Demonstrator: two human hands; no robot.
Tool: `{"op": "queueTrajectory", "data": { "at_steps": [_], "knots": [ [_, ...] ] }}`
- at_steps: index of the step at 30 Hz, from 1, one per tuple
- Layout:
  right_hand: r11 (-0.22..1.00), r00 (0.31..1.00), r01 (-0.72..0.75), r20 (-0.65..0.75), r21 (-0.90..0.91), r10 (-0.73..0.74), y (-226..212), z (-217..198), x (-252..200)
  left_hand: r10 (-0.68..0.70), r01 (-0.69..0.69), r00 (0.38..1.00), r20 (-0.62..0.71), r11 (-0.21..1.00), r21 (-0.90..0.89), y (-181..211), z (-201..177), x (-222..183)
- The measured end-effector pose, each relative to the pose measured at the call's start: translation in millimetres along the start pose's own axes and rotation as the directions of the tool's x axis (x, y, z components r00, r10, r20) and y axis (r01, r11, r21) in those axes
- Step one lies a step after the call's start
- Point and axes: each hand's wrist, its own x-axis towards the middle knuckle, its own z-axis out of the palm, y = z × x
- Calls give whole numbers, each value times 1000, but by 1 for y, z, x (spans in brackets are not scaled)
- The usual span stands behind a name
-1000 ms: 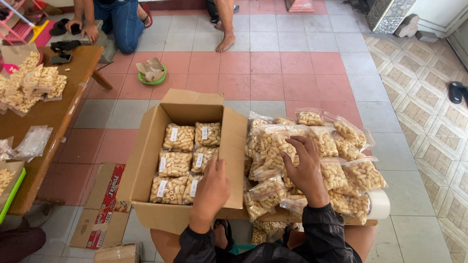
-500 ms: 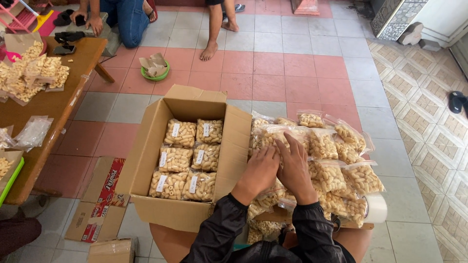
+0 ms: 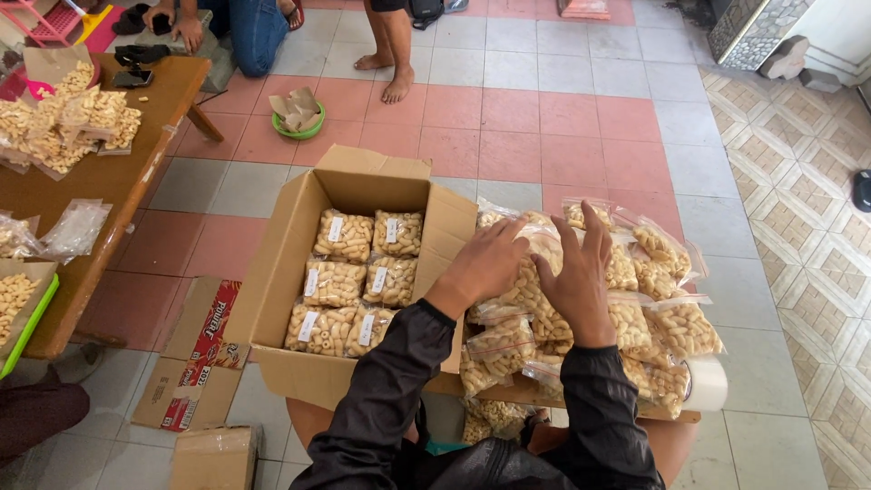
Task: Packing and inspecting small plastic bags of snacks into a cardboard box.
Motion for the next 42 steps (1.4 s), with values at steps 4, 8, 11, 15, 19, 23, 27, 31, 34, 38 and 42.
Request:
{"op": "queueTrajectory", "data": {
  "at_steps": [4,8,11,15,19,23,27,31,34,38,42],
  "knots": [
    [989,982,-132,128,-72,140,18,21,-5,34,-35,999,-38,999,-37,-12,16,3],
    [967,942,-235,223,-94,250,20,34,-18,26,-34,999,-33,960,-278,-17,31,-2],
    [969,944,-221,226,-113,242,33,45,-28,32,-49,998,-61,953,-299,-21,41,1],
    [979,965,-173,181,-110,191,40,50,-32,9,-35,998,-65,911,-410,-25,42,6],
    [992,987,-122,99,-31,124,38,47,-31,12,-61,995,-103,873,-484,-28,44,7],
    [994,995,-104,-1,17,104,44,57,-32,24,-112,984,-177,854,-508,-29,36,5],
    [985,990,-115,-65,125,124,45,55,-30,-10,-113,979,-202,800,-589,-27,25,3],
    [957,981,-144,-90,250,171,37,44,-23,-54,-79,986,-156,676,-732,-25,10,0],
    [925,975,-171,-77,339,208,26,30,-17,-85,-57,988,-131,584,-810,-25,2,0],
    [888,967,-199,-62,416,245,13,10,-4,-89,-1,995,-47,459,-888,-20,-6,-5],
    [863,959,-214,-68,457,274,5,5,4,-100,59,995,15,458,-887,-17,-7,-7]
  ]
}}
